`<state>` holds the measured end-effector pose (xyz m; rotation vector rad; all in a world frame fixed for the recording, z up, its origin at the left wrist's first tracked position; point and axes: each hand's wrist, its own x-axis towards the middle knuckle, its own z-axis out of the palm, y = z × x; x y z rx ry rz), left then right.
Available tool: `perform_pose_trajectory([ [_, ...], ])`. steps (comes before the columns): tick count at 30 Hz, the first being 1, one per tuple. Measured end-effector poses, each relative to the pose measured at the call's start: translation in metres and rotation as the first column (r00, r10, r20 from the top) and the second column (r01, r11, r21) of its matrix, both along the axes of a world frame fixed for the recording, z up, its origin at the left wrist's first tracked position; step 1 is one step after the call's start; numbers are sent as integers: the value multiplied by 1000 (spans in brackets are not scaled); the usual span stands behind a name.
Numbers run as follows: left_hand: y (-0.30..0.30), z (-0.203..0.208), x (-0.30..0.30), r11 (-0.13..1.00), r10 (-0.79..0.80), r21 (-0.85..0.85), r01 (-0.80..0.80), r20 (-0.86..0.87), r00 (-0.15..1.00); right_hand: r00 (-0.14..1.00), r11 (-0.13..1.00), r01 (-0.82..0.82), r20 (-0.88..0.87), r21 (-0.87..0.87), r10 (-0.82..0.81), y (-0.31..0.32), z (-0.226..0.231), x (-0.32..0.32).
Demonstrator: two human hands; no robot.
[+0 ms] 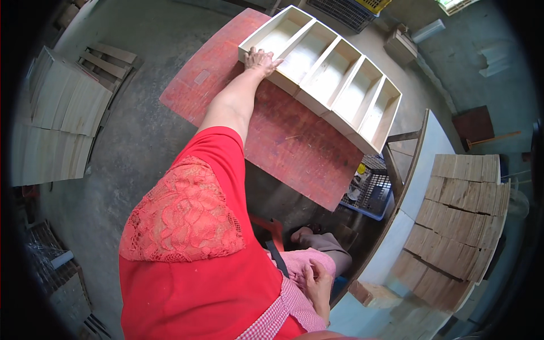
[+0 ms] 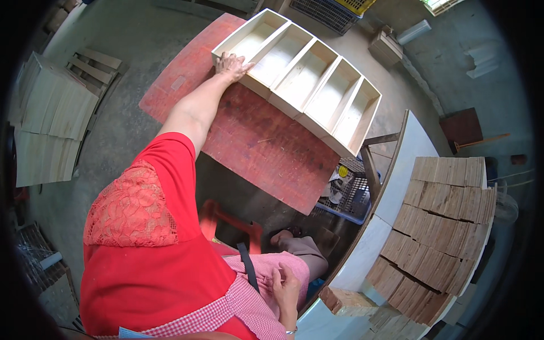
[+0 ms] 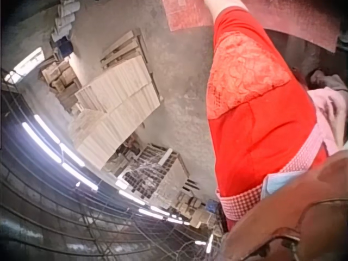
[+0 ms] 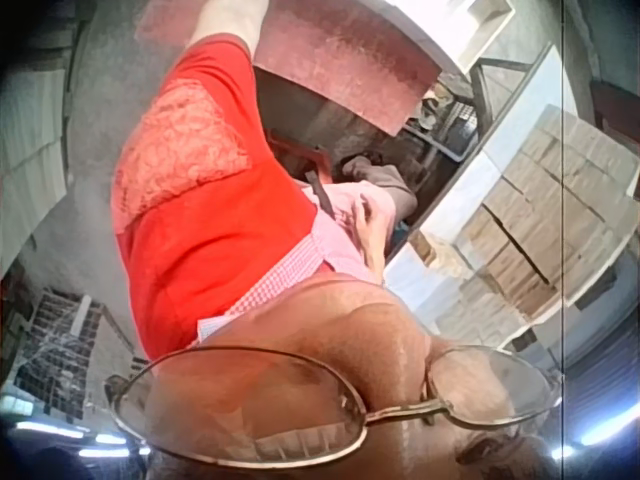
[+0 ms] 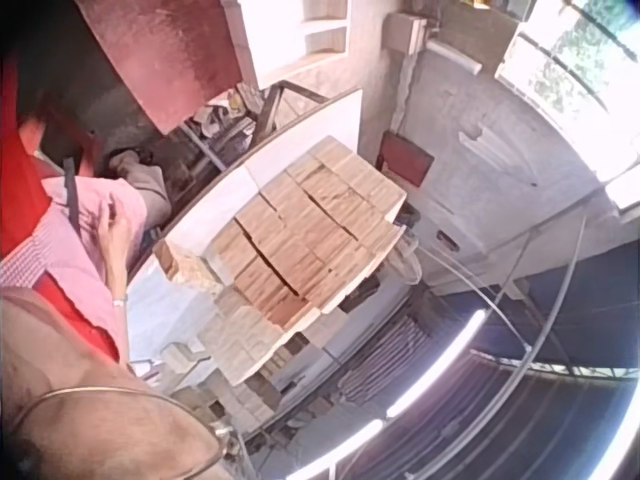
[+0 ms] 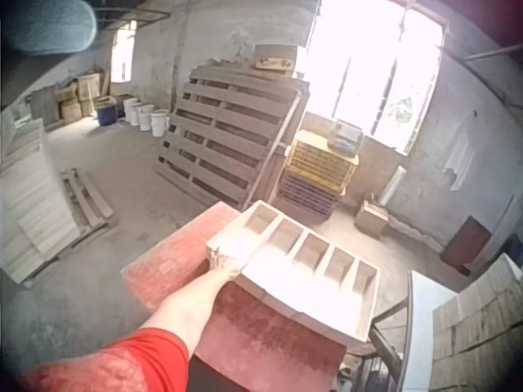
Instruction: Assembling small wooden boxes by applying glue and using a pneumatic nail gun to join panels.
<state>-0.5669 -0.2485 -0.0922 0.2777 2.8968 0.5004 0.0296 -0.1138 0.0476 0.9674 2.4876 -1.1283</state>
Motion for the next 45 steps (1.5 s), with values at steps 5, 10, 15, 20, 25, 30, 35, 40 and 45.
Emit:
perform_pose_trajectory([
  [5,24,-23,91,969,149,248,8,-610,778,992,993,115,-51,-25,-116,-12,6,18],
  [10,35,11,320,649,-278,538,538,-491,826,979,984,157,-143,81,-144,-25,9,39],
  [15,41,69,461,150,-792,700,698,-337,509,909,915,386,-216,119,-356,-32,40,75],
  [20,73,98,490,-68,-930,739,670,-291,227,599,642,766,-389,25,-700,-64,75,151],
  [25,83,110,514,-134,-976,777,615,-213,55,199,110,977,-598,182,-777,-95,70,269],
  [30,86,135,554,-165,-981,760,629,-195,-22,-3,-355,868,-710,348,-704,-57,53,376],
  [35,90,151,583,-157,-988,764,626,-122,-99,-2,-669,542,-795,509,-606,48,21,458],
  [40,76,176,595,-155,-984,671,725,-168,-55,-212,-708,603,-782,368,-586,114,21,465],
  [45,80,196,602,-207,-975,645,736,-193,-106,-220,-744,594,-828,306,-516,114,4,479],
])
